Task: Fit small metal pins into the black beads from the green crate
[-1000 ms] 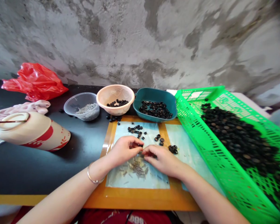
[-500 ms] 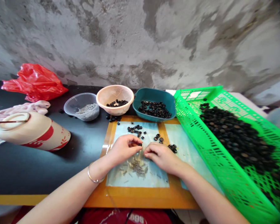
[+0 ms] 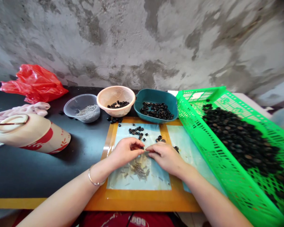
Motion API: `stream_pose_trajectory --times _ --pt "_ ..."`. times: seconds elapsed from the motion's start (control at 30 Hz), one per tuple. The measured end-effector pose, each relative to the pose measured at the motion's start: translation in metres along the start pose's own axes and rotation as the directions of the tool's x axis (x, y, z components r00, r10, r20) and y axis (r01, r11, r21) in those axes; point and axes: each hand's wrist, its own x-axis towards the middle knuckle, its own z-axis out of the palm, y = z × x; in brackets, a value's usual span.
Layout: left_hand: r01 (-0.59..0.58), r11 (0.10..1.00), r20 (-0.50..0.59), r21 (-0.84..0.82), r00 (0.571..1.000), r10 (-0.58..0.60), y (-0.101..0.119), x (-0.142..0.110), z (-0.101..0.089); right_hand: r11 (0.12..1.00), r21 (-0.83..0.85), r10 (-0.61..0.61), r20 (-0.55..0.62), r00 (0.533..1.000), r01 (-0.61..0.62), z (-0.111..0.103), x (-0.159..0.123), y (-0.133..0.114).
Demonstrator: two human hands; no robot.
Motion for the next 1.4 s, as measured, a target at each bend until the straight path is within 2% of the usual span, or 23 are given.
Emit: stream_pose_trajectory --times 0.1,0.2,0.4,0.5,0.73,0.9,1.0,1.4 --pt "0.012 1.0 0.013 -0.01 1.0 -0.012 -0.001 0.0 0.0 0.995 0.091 0.041 0.01 0.999 -0.042 -0.003 -0.001 0.001" --pt "-0.001 1.0 0.009 -0.016 1.0 0.001 -0.001 -0.001 0.001 0.992 0.118 0.03 0.044 0.999 -0.035 -0.004 -0.003 0.0" --pt "-0.001 1.0 0.014 -0.019 1.0 0.001 0.001 0.0 0.001 0.997 -0.059 -0.045 0.025 0.999 0.046 0.001 -0.002 -0.001" --pt "0.006 1.0 0.017 -0.011 1.0 -0.006 0.001 0.0 0.001 0.994 -0.092 -0.058 -0.01 0.998 0.057 0.003 -0.001 0.003" --pt "-0.01 1.0 0.04 -0.003 0.999 0.01 0.003 -0.001 0.0 0.99 0.139 0.01 -0.078 0.997 0.001 -0.001 -0.001 0.001" --pt "-0.088 0.996 0.047 0.029 0.995 0.087 0.006 -0.003 0.0 0.937 0.322 0.18 -0.112 0.977 -0.136 -0.003 -0.001 -0.004" --pt "-0.13 0.99 0.062 0.056 0.99 0.126 0.006 -0.004 0.0 0.896 0.413 0.227 -0.11 0.968 -0.163 -0.002 -0.001 -0.006" --pt "-0.166 0.977 0.061 0.135 0.985 0.159 0.008 -0.004 0.002 0.849 0.507 0.258 -0.147 0.955 -0.151 0.011 0.001 -0.007"
